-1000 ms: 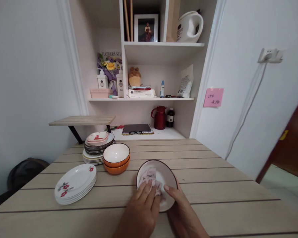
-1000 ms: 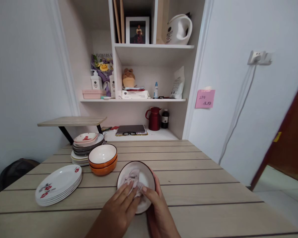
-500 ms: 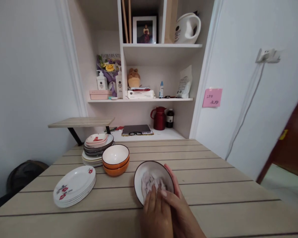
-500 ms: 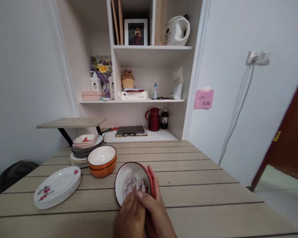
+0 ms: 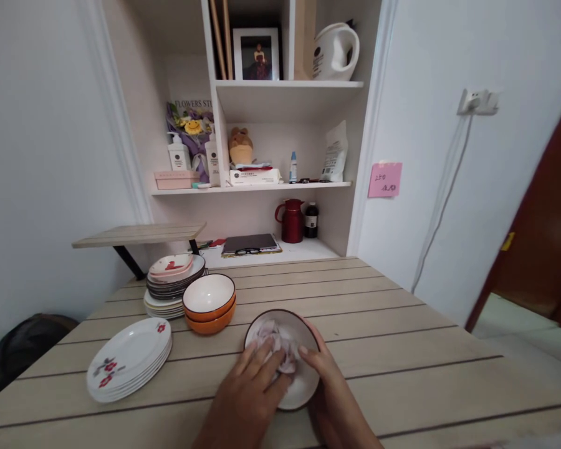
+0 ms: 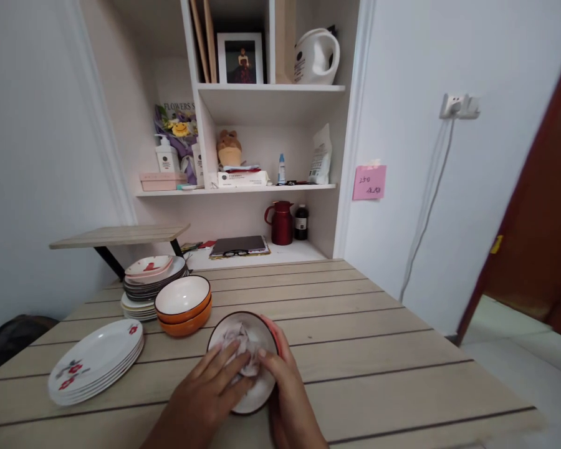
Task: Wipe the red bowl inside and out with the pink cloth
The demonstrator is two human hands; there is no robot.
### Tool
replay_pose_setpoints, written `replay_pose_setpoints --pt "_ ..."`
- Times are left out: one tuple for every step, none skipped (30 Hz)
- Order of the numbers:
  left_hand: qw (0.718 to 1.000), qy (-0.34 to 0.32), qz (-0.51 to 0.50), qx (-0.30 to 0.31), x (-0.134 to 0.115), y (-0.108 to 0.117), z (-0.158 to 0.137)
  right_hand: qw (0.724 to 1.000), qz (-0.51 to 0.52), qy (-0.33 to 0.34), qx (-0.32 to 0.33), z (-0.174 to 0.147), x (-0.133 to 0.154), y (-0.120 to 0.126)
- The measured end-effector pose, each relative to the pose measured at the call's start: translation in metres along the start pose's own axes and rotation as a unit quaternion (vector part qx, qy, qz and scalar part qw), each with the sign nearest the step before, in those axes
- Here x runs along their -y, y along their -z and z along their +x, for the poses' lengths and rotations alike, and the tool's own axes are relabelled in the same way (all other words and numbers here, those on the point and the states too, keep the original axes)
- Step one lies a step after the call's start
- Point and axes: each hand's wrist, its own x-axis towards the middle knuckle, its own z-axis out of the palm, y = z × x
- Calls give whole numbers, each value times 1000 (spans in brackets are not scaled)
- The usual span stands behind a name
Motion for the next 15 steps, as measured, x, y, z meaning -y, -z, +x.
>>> replay_pose_setpoints --pt "1000 2 5 -7 3 0 0 1000 2 -3 0 0 0 0" --pt "1000 7 14 -17 5 -1 0 1000 4 -5 -3 0 -1 0" --pt "999 13 23 -27 5 -2 0 1000 5 -6 -5 0 -1 0" --pt "999 18 32 -32 4 -3 -1 1000 5 -4 -5 1 -2 1" --pt "998 21 40 -33 3 -4 -2 1000 4 -3 -3 1 -1 1" --pt "998 25 46 -30 0 -5 -3 1000 3 -2 0 0 -1 2" --pt "998 30 48 -29 -4 -6 -3 1000 2 -1 3 0 -1 2" --pt "998 37 47 -27 -9 -7 -3 1000 2 0 4 -1 0 1" --pt "998 46 42 -29 -15 -9 -2 1000 1 -1 5 -2 0 1" --pt "997 61 35 -35 -23 -11 0 1000 1 -5 5 -3 1 1" --pt "995 82 30 -48 -31 -15 3 1000 1 -12 2 -4 1 1" --pt "993 100 23 -60 -40 -20 6 1000 0 -18 -2 -5 1 1" --pt "990 122 14 -70 -49 -26 10 1000 1 -23 -8 -6 1 2" --pt "987 139 4 -85 -57 -31 14 999 5 -28 -14 -6 1 3" --pt "986 145 -11 -81 -63 -36 18 999 11 -29 -21 -6 1 4"
